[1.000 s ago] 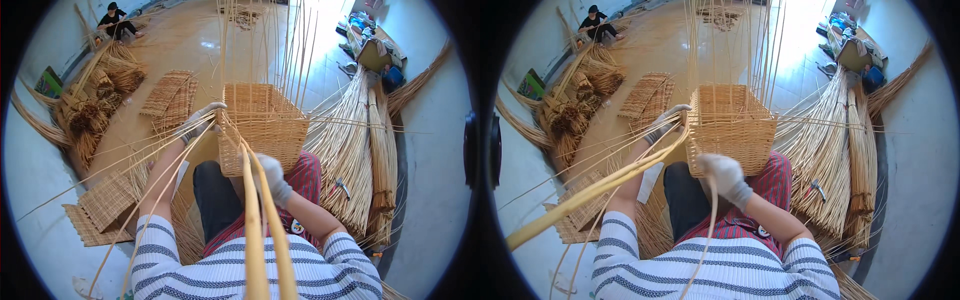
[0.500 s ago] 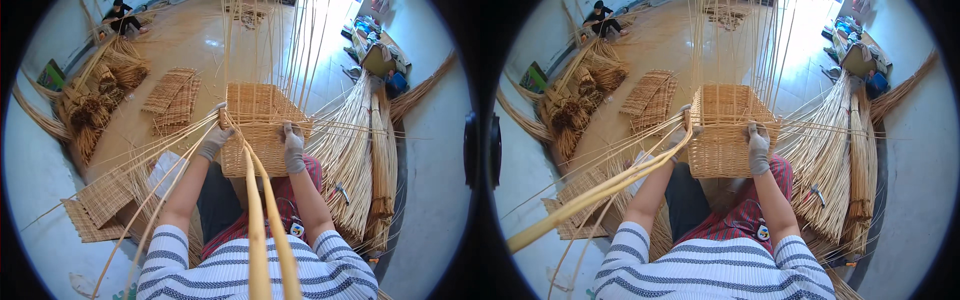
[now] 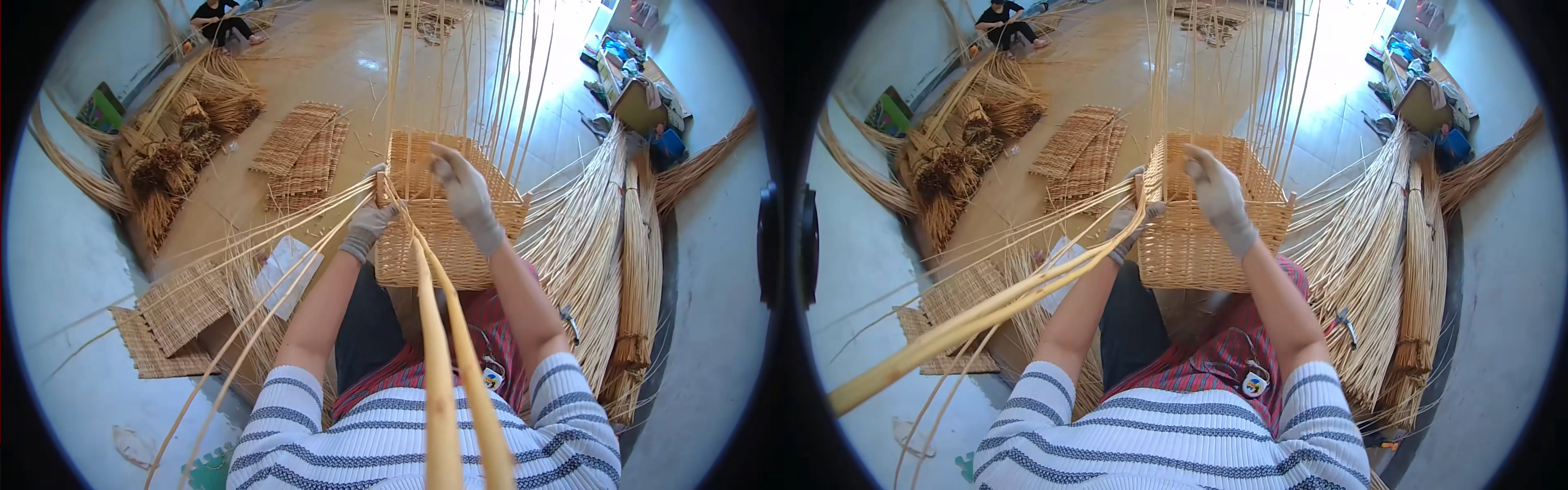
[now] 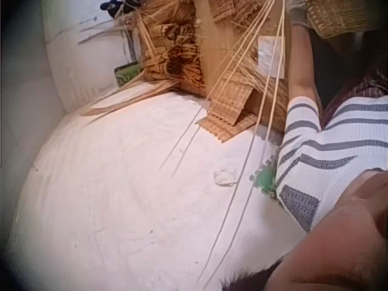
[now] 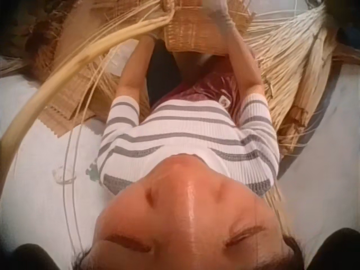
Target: Weaving a wicker basket and measuring its dimensions using a tape measure and shears.
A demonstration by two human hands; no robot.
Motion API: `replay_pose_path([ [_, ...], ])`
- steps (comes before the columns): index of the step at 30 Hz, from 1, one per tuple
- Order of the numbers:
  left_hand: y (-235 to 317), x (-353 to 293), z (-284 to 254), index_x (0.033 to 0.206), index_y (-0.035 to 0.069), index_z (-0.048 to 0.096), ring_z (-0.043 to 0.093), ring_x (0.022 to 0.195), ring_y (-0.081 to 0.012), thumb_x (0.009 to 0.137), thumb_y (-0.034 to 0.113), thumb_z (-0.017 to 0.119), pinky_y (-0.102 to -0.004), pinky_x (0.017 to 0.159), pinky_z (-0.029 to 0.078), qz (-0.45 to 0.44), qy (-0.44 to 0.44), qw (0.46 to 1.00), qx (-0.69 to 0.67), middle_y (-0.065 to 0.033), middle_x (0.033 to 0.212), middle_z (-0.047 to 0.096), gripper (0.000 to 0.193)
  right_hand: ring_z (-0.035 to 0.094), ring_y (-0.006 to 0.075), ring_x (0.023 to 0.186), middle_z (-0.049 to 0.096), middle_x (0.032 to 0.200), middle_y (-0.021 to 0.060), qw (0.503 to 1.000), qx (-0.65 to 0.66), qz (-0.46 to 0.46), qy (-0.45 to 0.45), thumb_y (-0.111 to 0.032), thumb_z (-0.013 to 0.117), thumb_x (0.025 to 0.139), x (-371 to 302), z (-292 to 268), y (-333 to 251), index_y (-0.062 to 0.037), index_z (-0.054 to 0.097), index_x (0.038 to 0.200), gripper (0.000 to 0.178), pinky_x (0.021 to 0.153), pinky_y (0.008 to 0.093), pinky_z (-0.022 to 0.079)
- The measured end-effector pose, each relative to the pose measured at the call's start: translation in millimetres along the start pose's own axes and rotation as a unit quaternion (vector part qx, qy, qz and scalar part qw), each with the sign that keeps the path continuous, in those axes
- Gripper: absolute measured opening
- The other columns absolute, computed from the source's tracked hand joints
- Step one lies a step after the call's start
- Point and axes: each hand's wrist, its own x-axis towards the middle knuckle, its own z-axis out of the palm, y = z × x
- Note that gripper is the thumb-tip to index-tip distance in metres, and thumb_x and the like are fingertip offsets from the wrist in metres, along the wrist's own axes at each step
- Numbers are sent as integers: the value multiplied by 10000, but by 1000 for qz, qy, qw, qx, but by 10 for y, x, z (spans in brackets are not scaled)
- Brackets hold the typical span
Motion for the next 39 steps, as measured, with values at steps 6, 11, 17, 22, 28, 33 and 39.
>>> replay_pose_path([
  [6, 174, 41, 253, 1504, 76, 399, 442, 1382, -204, 746, 83, 898, -348, 1201, 361, -113, 60, 990, 61, -75, 1493, 470, 908, 617, 335, 1201, 660, 1263, 192, 963, -232, -19, -134, -286, 555, 1002, 815, 72, -319, -113, 612, 1364, 405, 1060, 418, 458],
  [11, -64, -5, -12, 1515, 70, 389, 420, 1406, -212, 742, 112, 910, -364, 1209, 351, -54, 52, 996, 49, -90, 1521, 453, 933, 686, 245, 941, 702, 968, 126, 985, -82, 100, -118, -282, 552, 1014, 474, 38, -421, -91, 603, 1375, 412, 895, 329, 525],
  [17, 349, 14, -383, 1484, 65, 470, 566, 1224, -159, 794, 10, 795, -298, 1040, 495, -22, -98, 995, 12, -53, 1366, 575, 765, 664, 139, 925, 715, 1048, 94, 980, 174, 6, 93, -189, 517, 1048, -1003, 128, 206, -28, 606, 1333, 339, 822, 294, 533],
  [22, 727, 209, -718, 1522, 75, 452, 563, 1237, -105, 874, 95, 779, -252, 1094, 433, -125, -225, 966, 9, -21, 1389, 602, 726, 494, 327, 1361, 609, 1340, 143, 842, -182, -382, -336, -128, 630, 825, -833, 370, -265, -64, 588, 1329, 510, 1188, 489, 334],
  [28, 745, 495, -563, 1527, 116, 474, 573, 1105, -91, 873, 78, 796, -249, 993, 471, -219, -325, 920, -19, 20, 1191, 634, 730, 702, 363, 742, 699, 796, 139, 761, -241, -370, -476, -192, 622, 859, -620, 1006, -375, -35, 666, 826, 166, 667, 455, 588],
  [33, 792, 361, -556, 1327, 79, 614, 573, 1028, -70, 871, 89, 805, -229, 923, 488, -191, -284, 939, 28, 37, 1134, 631, 494, 686, 326, 791, 668, 828, 113, 890, -105, -326, -302, -139, 631, 827, -699, 751, -233, -73, 695, 974, 174, 712, 400, 573],
  [39, 578, 260, -442, 1403, 150, 553, 492, 1239, -135, 869, 130, 810, -313, 1085, 390, -112, -283, 952, 18, -20, 1286, 537, 593, 707, 202, 968, 728, 1042, 49, 871, 436, 149, 170, -140, 563, 1040, -729, 247, 521, -65, 639, 1222, 210, 838, 377, 588],
])
